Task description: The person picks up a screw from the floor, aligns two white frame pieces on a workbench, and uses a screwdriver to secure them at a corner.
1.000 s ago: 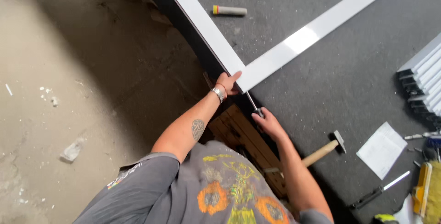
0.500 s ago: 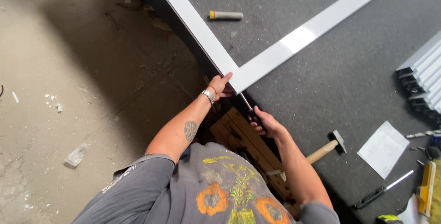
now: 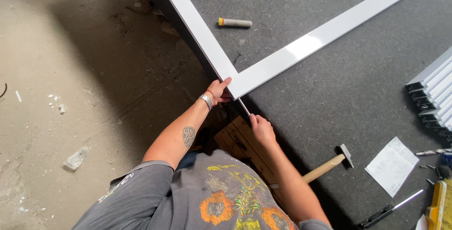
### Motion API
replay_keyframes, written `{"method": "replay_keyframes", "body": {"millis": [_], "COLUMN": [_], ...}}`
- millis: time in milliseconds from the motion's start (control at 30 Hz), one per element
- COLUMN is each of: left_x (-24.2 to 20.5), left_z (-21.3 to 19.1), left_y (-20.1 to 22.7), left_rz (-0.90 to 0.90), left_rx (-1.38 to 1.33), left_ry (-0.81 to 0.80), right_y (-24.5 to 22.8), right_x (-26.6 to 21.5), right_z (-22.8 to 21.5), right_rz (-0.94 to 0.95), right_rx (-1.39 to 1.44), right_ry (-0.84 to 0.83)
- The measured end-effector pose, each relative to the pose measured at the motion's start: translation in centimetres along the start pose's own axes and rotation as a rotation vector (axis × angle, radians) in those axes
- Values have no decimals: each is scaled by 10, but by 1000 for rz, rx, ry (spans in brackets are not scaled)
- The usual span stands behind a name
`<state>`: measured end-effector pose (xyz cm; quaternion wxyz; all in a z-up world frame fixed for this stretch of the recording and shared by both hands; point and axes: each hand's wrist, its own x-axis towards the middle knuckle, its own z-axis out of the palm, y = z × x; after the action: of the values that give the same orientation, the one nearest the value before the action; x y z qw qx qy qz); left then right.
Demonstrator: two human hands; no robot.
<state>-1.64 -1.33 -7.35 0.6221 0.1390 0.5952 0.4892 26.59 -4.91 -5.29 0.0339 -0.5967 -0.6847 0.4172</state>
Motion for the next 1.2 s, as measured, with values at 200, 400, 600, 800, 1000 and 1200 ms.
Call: {"method": "replay_keyframes", "body": {"millis": [200,400,600,800,1000,1200], "left_x": [0,-53,-73,-44,13,45], "left_z": [-9,10,66,21,-93,-1], "left_y": [14,47,88,67,42,89], "left_rz": [-5,10,138,160,273,573], "left_rx": [-18,-332,-564,-499,-635,-533], "left_ry": [-35,-2,365,462,786,850], "right_y": [-22,-47,-51,-37,-39,-34], "right_x": [-3,-31,-48,-30,-28,-27], "right_z": [-20,-30,-16,-13,-16,-20], "right_rz": [233,-42,-260,-155,-153,-201], "right_rx": [819,-127,-523,-563,-568,-547], "right_ry": [-427,-12,395,260,252,286]}}
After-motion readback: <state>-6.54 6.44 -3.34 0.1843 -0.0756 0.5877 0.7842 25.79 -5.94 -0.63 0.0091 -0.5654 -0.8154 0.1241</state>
